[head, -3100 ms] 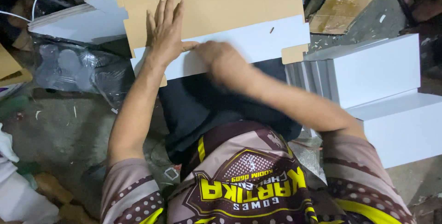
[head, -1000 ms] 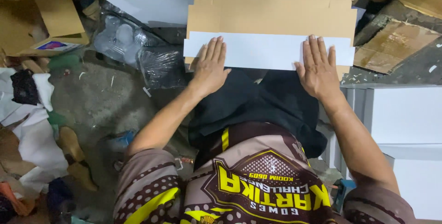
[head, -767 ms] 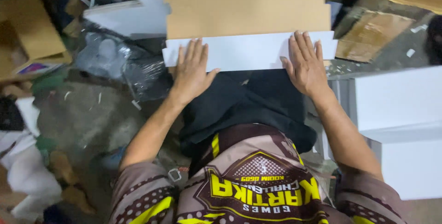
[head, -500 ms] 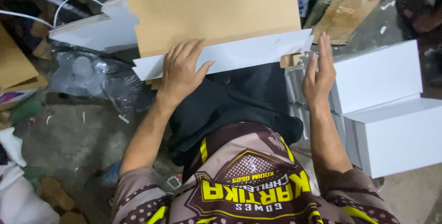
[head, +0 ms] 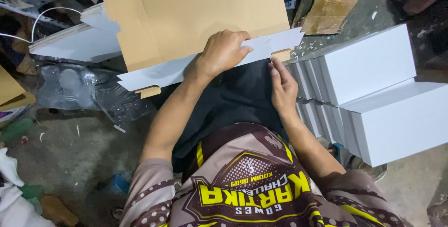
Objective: Assembling a cardboard box by folding pre-cut sheets and adding white paper inserts.
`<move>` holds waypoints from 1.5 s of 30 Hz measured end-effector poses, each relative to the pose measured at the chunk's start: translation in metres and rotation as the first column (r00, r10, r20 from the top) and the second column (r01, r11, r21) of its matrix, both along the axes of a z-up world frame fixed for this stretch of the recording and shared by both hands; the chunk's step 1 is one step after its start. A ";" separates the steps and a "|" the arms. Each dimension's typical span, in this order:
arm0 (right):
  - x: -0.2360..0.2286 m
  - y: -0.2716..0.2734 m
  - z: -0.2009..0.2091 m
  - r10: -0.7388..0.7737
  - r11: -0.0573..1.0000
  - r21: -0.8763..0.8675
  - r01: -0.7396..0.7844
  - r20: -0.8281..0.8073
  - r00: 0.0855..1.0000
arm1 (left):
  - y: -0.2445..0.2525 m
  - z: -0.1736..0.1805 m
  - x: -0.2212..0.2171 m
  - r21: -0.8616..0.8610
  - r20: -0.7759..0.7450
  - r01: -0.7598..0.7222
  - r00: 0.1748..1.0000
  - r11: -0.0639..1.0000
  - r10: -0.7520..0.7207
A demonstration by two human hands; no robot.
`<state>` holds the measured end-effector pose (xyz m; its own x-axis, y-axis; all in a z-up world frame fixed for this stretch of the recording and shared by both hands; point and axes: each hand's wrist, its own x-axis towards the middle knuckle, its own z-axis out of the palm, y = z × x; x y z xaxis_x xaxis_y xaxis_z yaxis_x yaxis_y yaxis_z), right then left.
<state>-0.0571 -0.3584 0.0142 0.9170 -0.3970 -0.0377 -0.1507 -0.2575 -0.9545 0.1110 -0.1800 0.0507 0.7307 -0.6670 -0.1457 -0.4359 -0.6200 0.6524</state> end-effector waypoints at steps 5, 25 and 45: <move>0.002 0.003 -0.011 0.012 1.000 -0.020 -0.012 -0.003 1.000 | 0.000 0.015 -0.006 -0.016 -0.060 0.014 0.998 1.000 -0.015; 0.004 -0.004 -0.055 0.085 0.983 0.153 -0.101 0.106 0.991 | 0.000 0.028 -0.025 -0.077 0.019 0.054 0.998 0.996 -0.053; 0.044 -0.027 -0.003 0.190 0.963 -0.224 -0.149 0.172 0.967 | -0.001 0.033 -0.033 -0.112 0.115 0.072 0.992 0.991 -0.059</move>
<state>-0.0131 -0.3853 0.0116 0.9536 -0.2154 0.2104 0.0914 -0.4586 -0.8839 0.0778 -0.1811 0.0840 0.6922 -0.7215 0.0146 -0.5469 -0.5113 0.6629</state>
